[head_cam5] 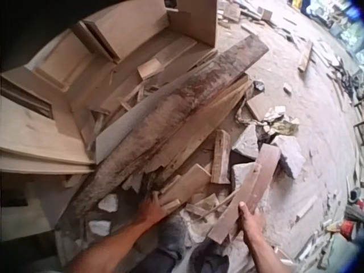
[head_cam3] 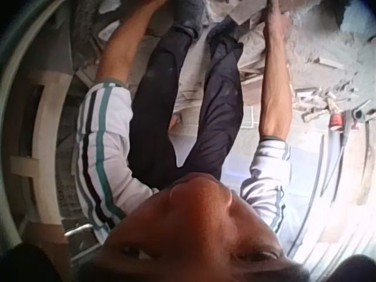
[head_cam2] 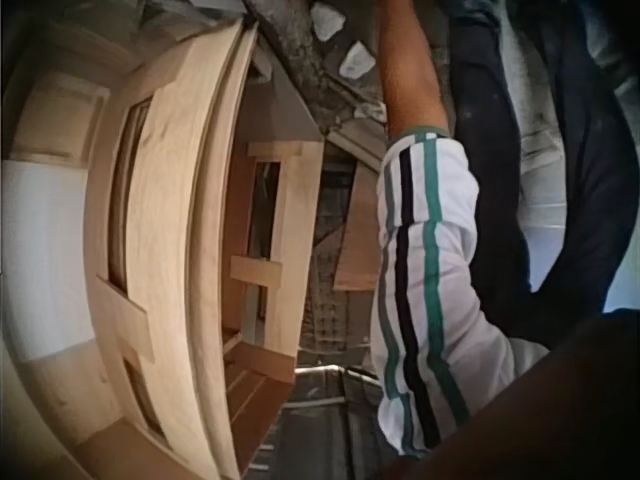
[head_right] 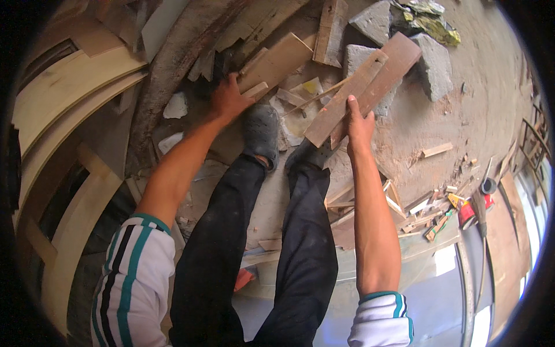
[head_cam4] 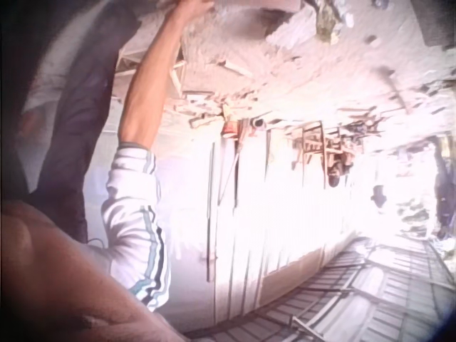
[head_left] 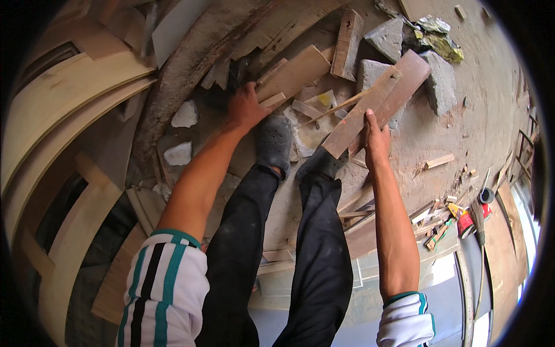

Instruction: The person gathers pieces of wood from a cluttered area, then sits on the ground and uses a hammer to break a small wooden piece into smaller fragments.

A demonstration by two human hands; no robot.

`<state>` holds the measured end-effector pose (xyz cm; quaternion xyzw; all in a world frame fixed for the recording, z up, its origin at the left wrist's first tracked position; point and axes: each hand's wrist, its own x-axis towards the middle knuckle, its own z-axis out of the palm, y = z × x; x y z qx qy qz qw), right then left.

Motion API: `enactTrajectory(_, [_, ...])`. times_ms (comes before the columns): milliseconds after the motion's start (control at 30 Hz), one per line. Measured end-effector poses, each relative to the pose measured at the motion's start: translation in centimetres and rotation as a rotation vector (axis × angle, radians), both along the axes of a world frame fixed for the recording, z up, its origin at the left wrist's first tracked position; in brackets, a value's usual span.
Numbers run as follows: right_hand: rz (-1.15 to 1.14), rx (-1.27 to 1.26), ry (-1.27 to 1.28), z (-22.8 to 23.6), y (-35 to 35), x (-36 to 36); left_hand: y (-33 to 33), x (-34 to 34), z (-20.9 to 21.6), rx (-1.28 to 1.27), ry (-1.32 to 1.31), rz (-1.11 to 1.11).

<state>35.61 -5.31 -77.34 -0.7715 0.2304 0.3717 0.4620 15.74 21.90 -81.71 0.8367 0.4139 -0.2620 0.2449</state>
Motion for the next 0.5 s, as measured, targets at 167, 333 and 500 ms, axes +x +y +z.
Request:
enactTrajectory(167, [0.047,-0.088,0.204,1.3,2.0,-0.1,-1.7,-3.0,1.0,0.146,-0.17,-0.119])
enactTrajectory(333, [0.174,-0.017,-0.052,1.2,2.9,-0.6,-3.0,-3.6,2.6,0.224,-0.334,0.016])
enactTrajectory(500, [0.245,-0.051,-0.215,0.5,3.8,-1.7,-1.1,-3.2,3.3,0.231,-0.522,0.018])
